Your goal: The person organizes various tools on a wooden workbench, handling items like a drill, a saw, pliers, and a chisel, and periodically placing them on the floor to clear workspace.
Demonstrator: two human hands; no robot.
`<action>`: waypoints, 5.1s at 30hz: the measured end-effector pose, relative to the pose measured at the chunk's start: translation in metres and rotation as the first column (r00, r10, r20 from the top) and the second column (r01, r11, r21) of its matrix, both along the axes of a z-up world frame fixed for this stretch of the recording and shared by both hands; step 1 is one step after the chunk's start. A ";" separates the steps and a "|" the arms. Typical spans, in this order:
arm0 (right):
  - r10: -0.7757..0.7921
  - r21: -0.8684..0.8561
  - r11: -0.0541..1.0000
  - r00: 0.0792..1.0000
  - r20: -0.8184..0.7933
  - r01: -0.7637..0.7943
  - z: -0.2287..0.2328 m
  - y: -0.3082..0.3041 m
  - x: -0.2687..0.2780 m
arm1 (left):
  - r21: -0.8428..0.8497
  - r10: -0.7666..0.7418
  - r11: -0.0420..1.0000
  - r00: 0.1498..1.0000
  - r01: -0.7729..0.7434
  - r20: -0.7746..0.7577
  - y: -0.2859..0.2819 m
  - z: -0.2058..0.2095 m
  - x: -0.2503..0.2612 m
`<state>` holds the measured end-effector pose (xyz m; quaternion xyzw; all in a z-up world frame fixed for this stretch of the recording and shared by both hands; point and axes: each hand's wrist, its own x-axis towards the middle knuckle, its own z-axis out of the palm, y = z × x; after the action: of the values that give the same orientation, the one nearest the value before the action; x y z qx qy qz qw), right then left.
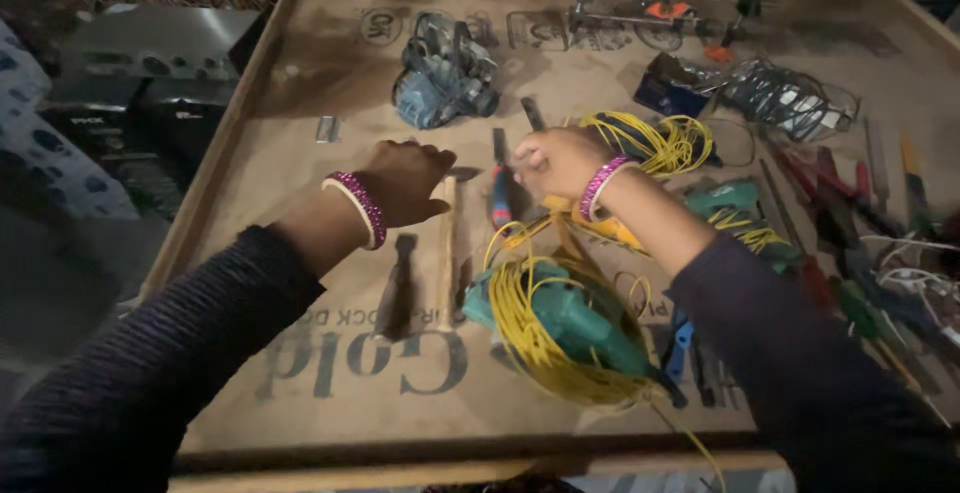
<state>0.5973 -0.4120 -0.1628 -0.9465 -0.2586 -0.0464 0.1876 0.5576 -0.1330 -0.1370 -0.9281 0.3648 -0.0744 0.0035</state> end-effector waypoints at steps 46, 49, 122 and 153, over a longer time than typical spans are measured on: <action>0.390 0.526 0.420 0.376 -0.841 0.740 -0.124 0.040 0.126 | -0.236 -0.058 0.970 0.998 0.053 -0.014 -0.018 -0.174 0.200; 0.505 0.643 0.150 0.501 -0.703 0.751 -0.105 0.057 0.115 | -0.297 -0.161 0.941 0.987 0.161 0.026 -0.030 -0.154 0.188; 0.798 0.803 0.572 0.114 -0.592 0.165 0.041 0.284 -0.212 | -0.347 0.649 0.247 0.421 -0.905 -0.634 0.117 0.065 -0.460; 0.468 0.689 0.584 -0.515 -0.718 -0.430 -0.034 0.505 -0.792 | -0.104 0.457 -0.469 -0.140 -0.877 -0.878 0.144 -0.028 -1.001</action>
<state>-0.1947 0.0934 -0.1973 -0.3801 -0.4191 0.7610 0.3175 -0.4438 0.0107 -0.1647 -0.7111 -0.5333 0.0085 -0.4581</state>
